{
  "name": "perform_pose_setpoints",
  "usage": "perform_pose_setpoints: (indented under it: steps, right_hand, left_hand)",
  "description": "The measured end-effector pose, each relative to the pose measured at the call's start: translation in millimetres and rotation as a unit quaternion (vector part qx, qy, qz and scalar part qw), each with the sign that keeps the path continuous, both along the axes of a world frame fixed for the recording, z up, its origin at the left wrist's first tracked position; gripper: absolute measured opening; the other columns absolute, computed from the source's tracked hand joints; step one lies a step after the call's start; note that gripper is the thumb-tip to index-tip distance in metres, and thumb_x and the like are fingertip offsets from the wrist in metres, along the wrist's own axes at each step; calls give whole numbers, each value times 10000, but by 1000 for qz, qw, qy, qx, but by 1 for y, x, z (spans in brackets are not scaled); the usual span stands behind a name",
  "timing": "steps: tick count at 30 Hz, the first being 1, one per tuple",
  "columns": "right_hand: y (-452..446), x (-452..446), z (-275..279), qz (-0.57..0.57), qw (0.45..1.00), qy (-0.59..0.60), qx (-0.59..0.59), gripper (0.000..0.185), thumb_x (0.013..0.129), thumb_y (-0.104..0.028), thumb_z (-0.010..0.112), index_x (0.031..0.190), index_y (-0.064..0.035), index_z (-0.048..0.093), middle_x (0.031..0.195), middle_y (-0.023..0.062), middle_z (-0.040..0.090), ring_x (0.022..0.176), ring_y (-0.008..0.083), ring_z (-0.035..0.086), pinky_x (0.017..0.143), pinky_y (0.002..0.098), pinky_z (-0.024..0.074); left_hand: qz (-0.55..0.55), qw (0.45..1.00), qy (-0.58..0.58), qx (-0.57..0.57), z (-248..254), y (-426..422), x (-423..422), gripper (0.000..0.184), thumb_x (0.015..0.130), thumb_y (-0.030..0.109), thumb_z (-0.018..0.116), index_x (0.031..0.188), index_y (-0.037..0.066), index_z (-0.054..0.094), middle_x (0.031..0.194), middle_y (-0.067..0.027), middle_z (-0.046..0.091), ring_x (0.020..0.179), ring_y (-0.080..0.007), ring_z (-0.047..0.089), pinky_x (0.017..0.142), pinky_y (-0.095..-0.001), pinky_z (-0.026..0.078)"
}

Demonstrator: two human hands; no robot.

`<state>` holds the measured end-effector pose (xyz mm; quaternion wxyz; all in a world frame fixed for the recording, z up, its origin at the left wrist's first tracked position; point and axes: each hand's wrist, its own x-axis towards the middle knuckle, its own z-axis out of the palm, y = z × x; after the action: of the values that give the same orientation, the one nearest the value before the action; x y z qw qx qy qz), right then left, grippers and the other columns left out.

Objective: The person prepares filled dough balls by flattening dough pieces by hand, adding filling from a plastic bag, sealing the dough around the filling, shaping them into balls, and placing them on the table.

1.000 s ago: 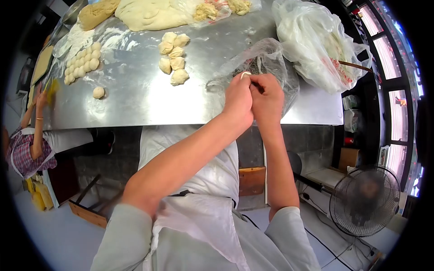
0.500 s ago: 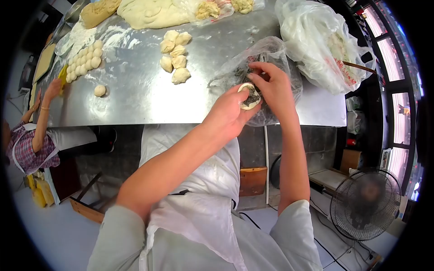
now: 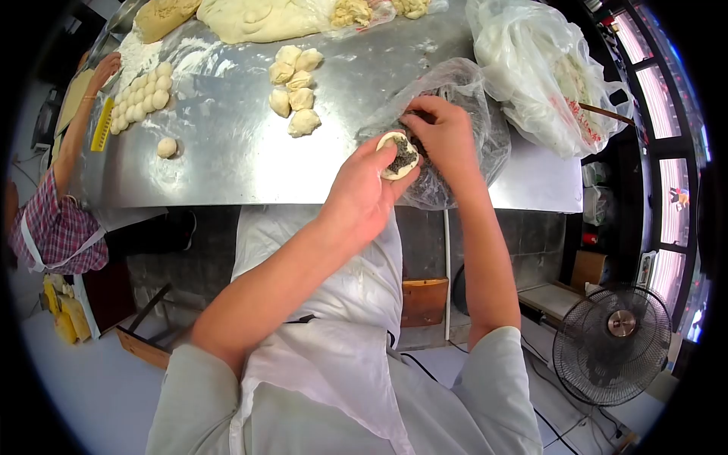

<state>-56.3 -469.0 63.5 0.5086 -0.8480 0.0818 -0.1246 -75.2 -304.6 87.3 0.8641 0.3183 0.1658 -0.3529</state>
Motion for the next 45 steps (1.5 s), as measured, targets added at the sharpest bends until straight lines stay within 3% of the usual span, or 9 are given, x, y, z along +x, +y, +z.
perform_pose_setpoints:
  steps: [3, 10, 22, 25, 29, 32, 33, 37, 45]
  right_hand:
    - [-21, -8, 3, -61, 996, 60, 39, 152, 817, -28, 756, 967, -5, 760, 919, 158, 727, 811, 331, 705, 743, 364, 553]
    - [-27, -19, 0, 14, 968, 20, -251, 308, 827, -67, 763, 1127, -13, 723, 1095, 186, 688, 997, 396, 673, 859, 460, 533]
    - [-12, -26, -12, 43, 960, -30, -274, 108, 845, -53, 718, 936, 2, 705, 884, 173, 626, 895, 422, 635, 746, 493, 515]
    - [-26, -22, -4, 7, 957, -71, -282, 108, 850, -50, 739, 937, 14, 732, 862, 137, 678, 807, 326, 676, 714, 414, 531]
    - [-33, -27, 30, -31, 998, 55, 30, 170, 850, -44, 783, 1008, 17, 770, 805, 45, 713, 733, 86, 607, 689, 274, 502]
    - [-23, -28, 36, -15, 999, 9, 42, 165, 852, -52, 775, 1000, 22, 763, 837, 86, 725, 738, 142, 646, 698, 302, 514]
    - [-19, -29, 35, 1, 999, -11, -33, 162, 883, -16, 703, 1034, 17, 751, 911, 142, 726, 792, 262, 691, 736, 364, 533]
    - [-20, -33, 34, 42, 981, -54, -180, 222, 903, 53, 591, 1075, 11, 725, 985, 197, 681, 917, 421, 656, 799, 466, 524]
    - [-12, -34, 10, -34, 972, -112, -203, 243, 861, 68, 617, 1063, -3, 733, 968, 174, 694, 897, 378, 673, 777, 433, 537]
  left_hand:
    - [1, 1000, 5, 4, -1, 1, 2, 304, 1099, 94, 461, 1360, -58, 496, 1321, -174, 588, 1226, -337, 626, 1112, -454, 529]
    - [-3, 1000, 1, -10, -2, -2, 1, 294, 1096, 95, 471, 1343, -59, 512, 1314, -178, 593, 1212, -340, 639, 1096, -449, 542]
    - [-14, 999, -19, 31, -7, -5, 16, 303, 1099, 145, 491, 1357, -10, 522, 1319, -150, 621, 1220, -255, 632, 1105, -456, 508]
    - [-11, 1000, 3, 7, -10, -12, 21, 299, 1107, 167, 484, 1338, -21, 511, 1312, -154, 615, 1216, -267, 630, 1112, -464, 506]
    - [-10, 1000, 22, -13, -11, -27, 28, 296, 1120, 187, 459, 1308, -38, 503, 1306, -161, 606, 1215, -279, 628, 1118, -466, 510]
    - [-23, 999, 14, -44, -14, -41, 31, 297, 1127, 188, 436, 1296, -46, 506, 1304, -163, 603, 1212, -281, 630, 1124, -456, 516]
    - [-26, 998, 11, -56, -16, -46, 32, 297, 1129, 186, 429, 1293, -49, 508, 1304, -163, 603, 1210, -280, 631, 1125, -452, 518]
    - [-22, 998, 4, -58, -22, -58, 35, 283, 1132, 181, 412, 1269, -40, 525, 1271, -152, 615, 1205, -264, 633, 1122, -444, 529]
    - [-24, 999, -18, -33, -28, -66, 37, 256, 1122, 150, 432, 1289, -15, 534, 1258, -132, 614, 1158, -237, 646, 1078, -409, 563]
